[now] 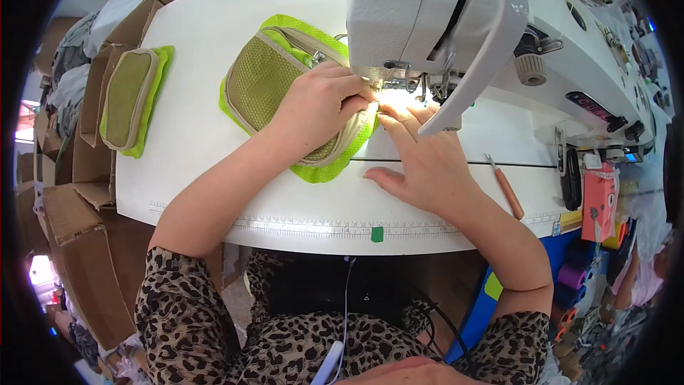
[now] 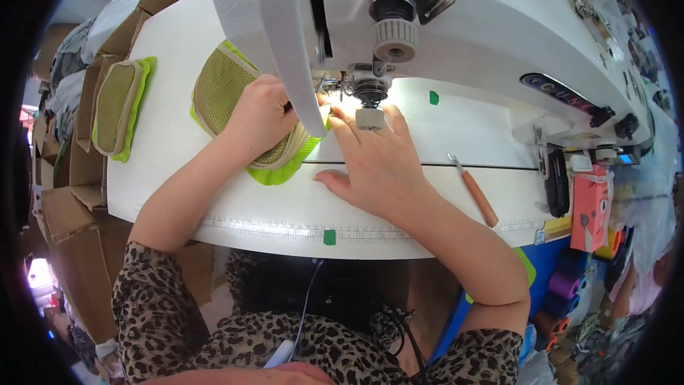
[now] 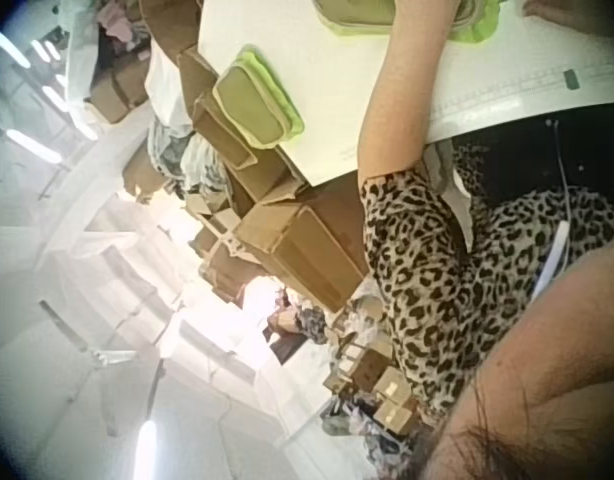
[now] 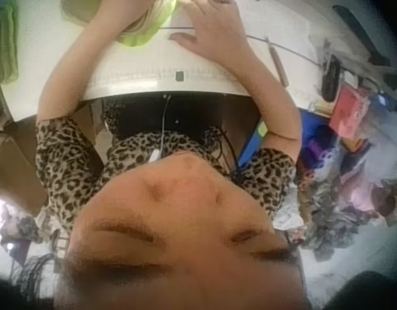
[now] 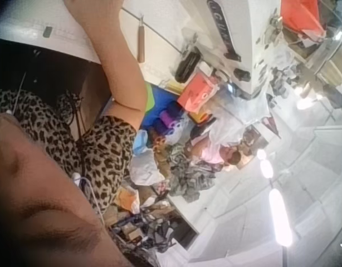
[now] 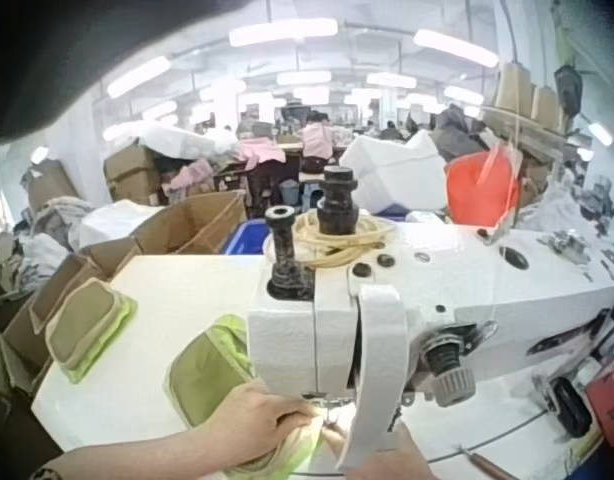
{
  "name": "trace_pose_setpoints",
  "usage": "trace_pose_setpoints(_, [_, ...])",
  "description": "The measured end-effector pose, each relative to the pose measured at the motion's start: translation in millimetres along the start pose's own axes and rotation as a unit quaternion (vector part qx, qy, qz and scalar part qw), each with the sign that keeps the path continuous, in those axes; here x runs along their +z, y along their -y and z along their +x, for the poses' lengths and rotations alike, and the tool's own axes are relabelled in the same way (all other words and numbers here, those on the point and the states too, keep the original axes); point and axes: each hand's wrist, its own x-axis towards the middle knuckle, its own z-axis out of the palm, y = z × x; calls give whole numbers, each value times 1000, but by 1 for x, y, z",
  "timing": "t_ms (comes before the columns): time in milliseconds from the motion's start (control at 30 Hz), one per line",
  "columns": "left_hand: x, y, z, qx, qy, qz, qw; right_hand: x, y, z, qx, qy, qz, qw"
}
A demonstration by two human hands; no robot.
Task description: Sewing the edges and components of mesh pouches using an industrial sewing machine.
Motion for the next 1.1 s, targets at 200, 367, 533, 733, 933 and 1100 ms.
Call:
trace_pose_setpoints(200, [1, 4, -1, -31, 3, -11, 999, 3, 1, 3, 4, 16, -11, 1000])
trace_pose_setpoints(367, [4, 7, -2, -19, -10, -30, 999, 7, 5, 1, 11, 16, -16, 1000])
trace_pose_setpoints(533, [5, 5, -4, -28, -22, -14, 999, 8, 4, 0, -2, -7, -15, 1000])
trace_pose_setpoints(733, [5, -10, -2, -84, -19, -6, 996, 6, 13, 2, -102, -29, 56, 993])
trace_pose_setpoints(933, [-10, -21, 12, -138, 70, -33, 987, -6, 3, -5, -72, -4, 82, 994])
trace_pose_setpoints(1100, [-9, -22, 10, -169, 59, -50, 983, -10, -1, -7, -64, 9, 108, 992])
